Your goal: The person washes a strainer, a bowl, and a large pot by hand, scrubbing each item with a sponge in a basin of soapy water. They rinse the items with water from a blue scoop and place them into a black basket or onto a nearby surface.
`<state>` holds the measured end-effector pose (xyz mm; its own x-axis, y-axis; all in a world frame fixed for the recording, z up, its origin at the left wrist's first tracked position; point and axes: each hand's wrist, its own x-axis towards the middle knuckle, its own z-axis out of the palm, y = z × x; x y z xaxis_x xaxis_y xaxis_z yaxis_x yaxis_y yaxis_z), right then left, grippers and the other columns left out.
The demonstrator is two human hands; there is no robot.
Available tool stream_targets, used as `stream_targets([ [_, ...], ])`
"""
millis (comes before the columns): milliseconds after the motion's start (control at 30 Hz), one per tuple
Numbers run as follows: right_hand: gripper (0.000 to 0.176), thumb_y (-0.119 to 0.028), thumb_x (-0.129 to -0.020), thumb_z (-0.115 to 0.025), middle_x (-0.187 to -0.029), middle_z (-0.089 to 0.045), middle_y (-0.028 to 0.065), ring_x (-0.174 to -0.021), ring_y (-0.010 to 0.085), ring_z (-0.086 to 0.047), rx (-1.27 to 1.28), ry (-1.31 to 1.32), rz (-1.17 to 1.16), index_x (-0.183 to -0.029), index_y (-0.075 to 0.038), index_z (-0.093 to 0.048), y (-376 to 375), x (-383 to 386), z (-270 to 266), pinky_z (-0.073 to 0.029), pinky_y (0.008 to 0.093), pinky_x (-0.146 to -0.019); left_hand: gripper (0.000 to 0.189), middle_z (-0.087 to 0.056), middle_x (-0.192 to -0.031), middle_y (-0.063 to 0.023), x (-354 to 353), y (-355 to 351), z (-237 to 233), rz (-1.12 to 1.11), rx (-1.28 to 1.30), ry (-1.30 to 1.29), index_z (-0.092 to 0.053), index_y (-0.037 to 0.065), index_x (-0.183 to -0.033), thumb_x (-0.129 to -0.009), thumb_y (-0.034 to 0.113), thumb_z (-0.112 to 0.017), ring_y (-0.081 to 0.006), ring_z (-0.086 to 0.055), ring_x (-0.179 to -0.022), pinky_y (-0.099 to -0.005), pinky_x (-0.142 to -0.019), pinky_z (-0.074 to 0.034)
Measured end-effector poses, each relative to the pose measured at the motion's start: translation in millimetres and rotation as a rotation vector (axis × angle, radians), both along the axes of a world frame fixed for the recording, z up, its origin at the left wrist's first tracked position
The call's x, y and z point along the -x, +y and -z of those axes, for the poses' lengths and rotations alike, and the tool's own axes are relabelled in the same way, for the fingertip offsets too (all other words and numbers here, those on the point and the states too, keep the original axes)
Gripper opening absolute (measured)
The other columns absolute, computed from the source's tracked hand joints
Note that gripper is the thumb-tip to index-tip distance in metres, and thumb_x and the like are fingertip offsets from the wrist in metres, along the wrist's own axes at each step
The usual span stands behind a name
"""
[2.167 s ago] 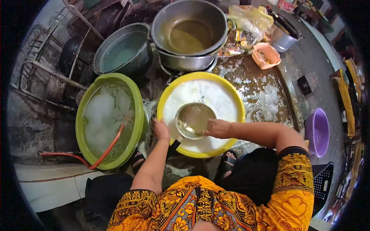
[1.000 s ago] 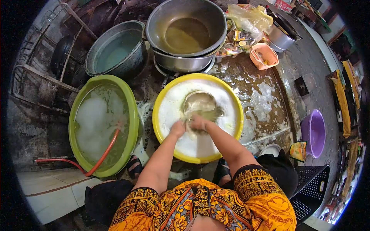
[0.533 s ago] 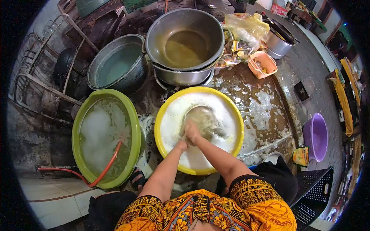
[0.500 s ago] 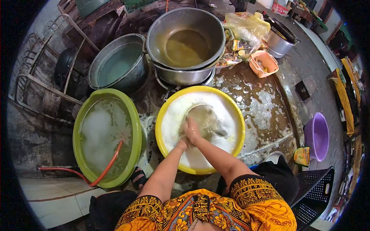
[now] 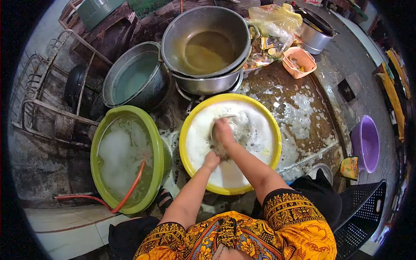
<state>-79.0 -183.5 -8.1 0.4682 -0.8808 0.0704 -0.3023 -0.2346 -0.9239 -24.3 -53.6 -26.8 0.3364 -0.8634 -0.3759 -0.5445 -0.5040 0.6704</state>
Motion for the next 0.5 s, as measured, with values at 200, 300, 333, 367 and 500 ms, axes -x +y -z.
stream_targets([
  [200, 0.042, -0.008, -0.080, -0.053, -0.118, -0.052, 0.0165, -0.103, 0.0327, -0.053, 0.270, 0.217, -0.431, -0.122, -0.007, -0.050, 29, 16, 13, -0.044, 0.0388, -0.087, 0.021, -0.063, -0.068, -0.0184, -14, -3, 8, -0.193, -0.002, 0.282, -0.062, -0.004, -0.080, -0.081, 0.014, -0.051, -0.0263, -0.062, -0.059, -0.0387, -0.053, -0.048],
  [300, 0.045, -0.005, -0.079, -0.052, -0.114, -0.053, 0.0175, -0.103, 0.0340, -0.053, 0.056, 0.000, -0.218, -0.124, -0.008, -0.049, 3, 8, 6, -0.044, 0.0395, -0.086, 0.024, -0.062, -0.066, -0.0190, -13, -8, -14, -0.237, -0.282, 0.444, -0.061, -0.004, -0.080, -0.084, 0.015, -0.047, -0.0278, -0.059, -0.053, -0.0389, -0.051, -0.048],
  [333, 0.048, -0.003, -0.078, -0.052, -0.111, -0.054, 0.0189, -0.102, 0.0352, -0.052, -0.249, -0.196, 0.031, -0.126, -0.007, -0.048, -7, 2, 9, -0.045, 0.0403, -0.086, 0.026, -0.061, -0.065, -0.0190, -13, -4, -7, -0.161, -0.205, 0.348, -0.062, -0.003, -0.079, -0.086, 0.015, -0.045, -0.0297, -0.059, -0.053, -0.0401, -0.054, -0.049],
  [367, 0.051, -0.001, -0.078, -0.051, -0.112, -0.053, 0.0213, -0.102, 0.0374, -0.052, -0.053, -0.019, 0.068, -0.128, -0.006, -0.045, -18, 10, 16, -0.044, 0.0417, -0.085, 0.028, -0.060, -0.063, -0.0190, -13, -2, -1, -0.082, -0.121, 0.249, -0.062, -0.002, -0.078, -0.087, 0.016, -0.043, -0.0317, -0.060, -0.053, -0.0413, -0.056, -0.049],
  [500, 0.063, 0.005, -0.077, -0.047, -0.114, -0.050, 0.0254, -0.098, 0.0417, -0.052, 0.391, 0.304, 0.106, -0.137, -0.005, -0.031, -25, 49, 24, -0.044, 0.0454, -0.084, 0.034, -0.060, -0.066, -0.0215, -26, 4, 43, 0.276, 0.099, -0.270, -0.062, 0.000, -0.077, -0.088, 0.027, -0.044, -0.0340, -0.060, -0.056, -0.0447, -0.061, -0.049],
])
